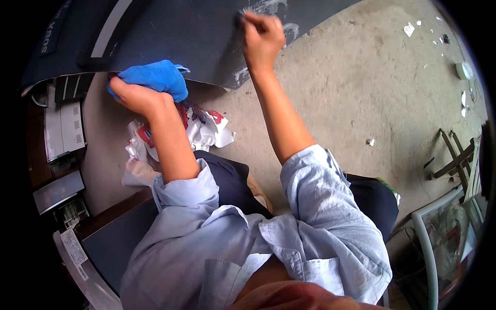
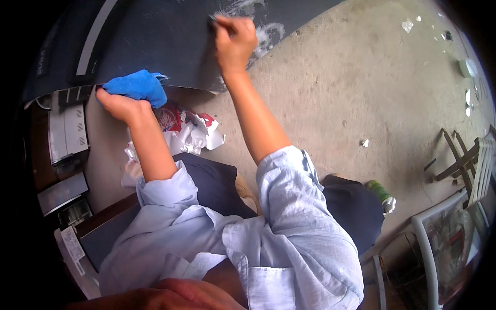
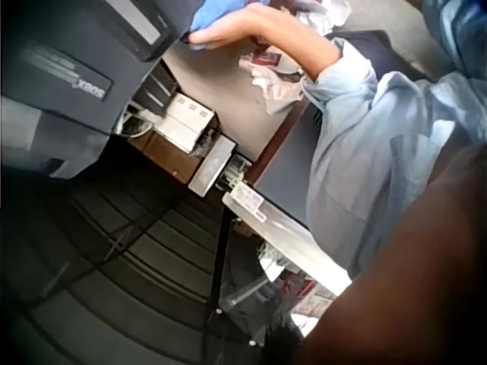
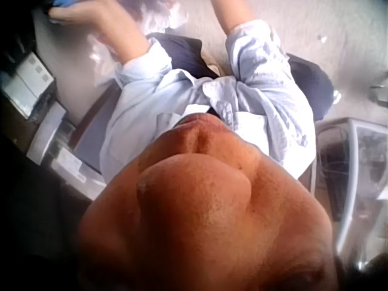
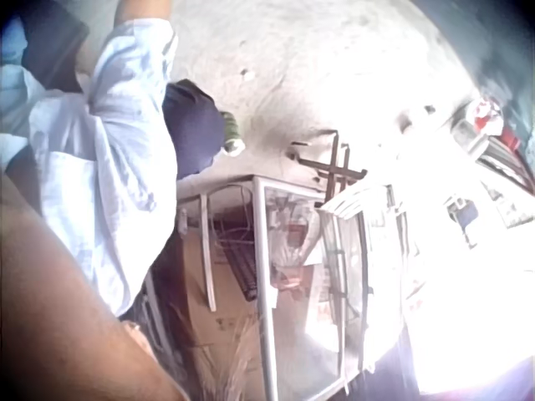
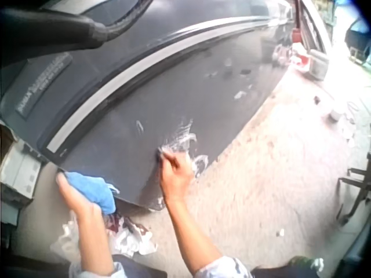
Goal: The person applies a substance and rubs it onto a grey body panel using their fingers, then wipes the area with a blue cloth.
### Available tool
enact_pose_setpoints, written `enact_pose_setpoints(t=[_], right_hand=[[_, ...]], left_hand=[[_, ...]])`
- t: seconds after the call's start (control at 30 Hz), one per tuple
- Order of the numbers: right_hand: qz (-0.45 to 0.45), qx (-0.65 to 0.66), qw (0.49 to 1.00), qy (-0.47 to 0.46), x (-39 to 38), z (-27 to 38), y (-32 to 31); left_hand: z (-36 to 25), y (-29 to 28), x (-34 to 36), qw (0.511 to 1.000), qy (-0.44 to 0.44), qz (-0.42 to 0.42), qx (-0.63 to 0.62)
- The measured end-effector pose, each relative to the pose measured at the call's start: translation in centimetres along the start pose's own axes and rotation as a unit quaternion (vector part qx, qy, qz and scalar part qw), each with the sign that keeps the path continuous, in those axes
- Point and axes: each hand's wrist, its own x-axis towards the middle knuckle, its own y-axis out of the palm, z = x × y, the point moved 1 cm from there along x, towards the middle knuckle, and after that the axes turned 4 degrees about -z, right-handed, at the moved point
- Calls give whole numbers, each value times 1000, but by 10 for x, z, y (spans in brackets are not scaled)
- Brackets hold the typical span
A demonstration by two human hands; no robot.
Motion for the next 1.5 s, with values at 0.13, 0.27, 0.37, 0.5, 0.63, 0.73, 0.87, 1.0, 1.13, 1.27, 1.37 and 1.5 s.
enact_pose_setpoints(t=[0.13, 0.27, 0.37, 0.5, 0.63, 0.73, 0.87, 1.0, 1.13, 1.27, 1.37, 1.5], right_hand=[[-27, -3, 1000, -10, 9, 8, 10], [-32, -11, 994, 106, -22, -24, -16], [-1, -21, 999, 35, -14, -15, -12], [-34, 27, 999, -15, 19, 5, 11], [-22, -60, 994, -87, -13, -26, -8], [23, -93, 995, 15, -66, -62, -34], [20, -63, 998, 18, -60, -51, -28], [7, -19, 1000, -24, -33, -18, -9], [88, -29, 996, 8, -86, -19, -20], [62, -71, 994, -57, -60, -15, -15], [-34, -51, 998, -13, 11, -20, -5], [-38, 13, 996, 74, 31, -8, -6]], left_hand=[[0, 3, 1, 1000, 15, -8, 7], [1, 8, -2, 1000, 5, -6, 4], [0, 5, 0, 1000, 3, -4, 9], [-2, 4, -2, 1000, -4, -9, 19], [-3, 6, -3, 1000, 3, -23, 20], [-3, 9, -4, 1000, 1, -22, 21], [-4, 7, -8, 999, -7, -37, 28], [0, 5, -4, 999, 14, -46, 20], [3, 7, 1, 1000, 19, -22, -4], [-4, 9, -7, 1000, -8, -28, 5], [-6, 10, -10, 999, 0, -36, 9], [-2, 6, -3, 1000, 7, -30, -2]])
